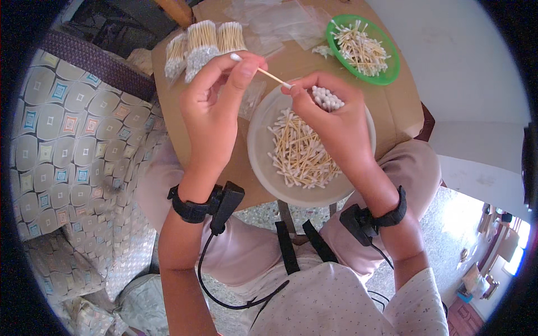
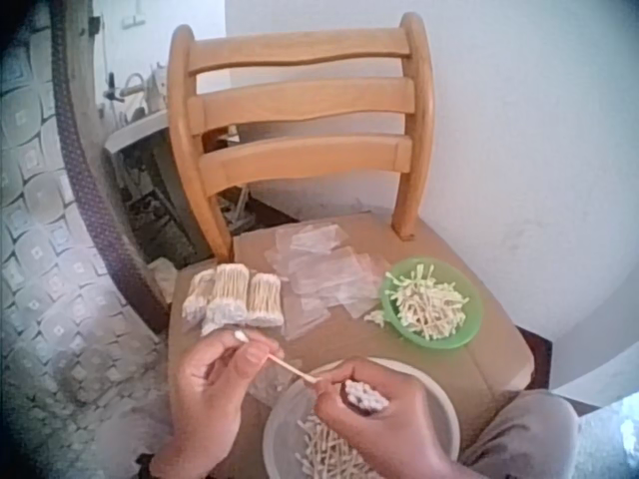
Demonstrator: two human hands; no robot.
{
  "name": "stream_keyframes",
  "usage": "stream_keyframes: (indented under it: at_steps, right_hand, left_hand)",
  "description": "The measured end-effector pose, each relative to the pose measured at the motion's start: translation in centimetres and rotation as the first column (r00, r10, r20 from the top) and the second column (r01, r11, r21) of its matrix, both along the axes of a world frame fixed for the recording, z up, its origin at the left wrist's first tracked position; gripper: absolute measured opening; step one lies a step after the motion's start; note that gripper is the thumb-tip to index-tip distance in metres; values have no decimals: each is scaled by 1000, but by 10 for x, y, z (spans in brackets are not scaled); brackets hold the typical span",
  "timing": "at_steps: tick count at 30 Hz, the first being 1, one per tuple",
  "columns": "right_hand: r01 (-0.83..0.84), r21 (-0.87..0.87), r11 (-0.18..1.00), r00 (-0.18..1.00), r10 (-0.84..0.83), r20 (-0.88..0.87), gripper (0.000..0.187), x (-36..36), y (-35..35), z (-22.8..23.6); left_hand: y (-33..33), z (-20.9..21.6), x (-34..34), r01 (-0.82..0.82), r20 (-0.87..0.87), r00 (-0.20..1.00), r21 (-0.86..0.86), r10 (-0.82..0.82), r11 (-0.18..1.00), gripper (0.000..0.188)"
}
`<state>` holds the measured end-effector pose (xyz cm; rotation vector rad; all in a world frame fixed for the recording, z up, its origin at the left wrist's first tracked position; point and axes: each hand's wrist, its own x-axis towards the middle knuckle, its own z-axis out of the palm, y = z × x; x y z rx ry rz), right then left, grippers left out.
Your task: The recorder is sorting cotton swabs, grouping them together, and placing them on a plate and in plastic bags.
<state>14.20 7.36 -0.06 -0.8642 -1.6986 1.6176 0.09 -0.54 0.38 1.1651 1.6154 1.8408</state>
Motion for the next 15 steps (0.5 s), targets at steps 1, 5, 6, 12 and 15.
stream_keyframes:
  at_steps: [1,5,6,12,15]
  right_hand:
    - [-1,-1,1000,1000,1,0,13,0,0,1]
    - [-23,-61,998,999,21,-34,13,-2,1,1]
    - [-26,-90,996,998,20,-65,13,-1,0,1]
    - [-41,-214,976,998,28,-60,12,5,2,3]
    - [-13,-370,929,1000,11,-10,14,9,3,3]
  left_hand:
    - [0,1,1,-1,0,1000,-1,1,1000,20]
    - [1,0,0,-4,38,999,30,3,1000,19]
    - [1,0,0,1,52,999,30,-2,1000,19]
    - [5,-8,-11,-200,255,951,75,175,977,20]
    - [5,0,-48,-263,242,946,193,214,945,21]
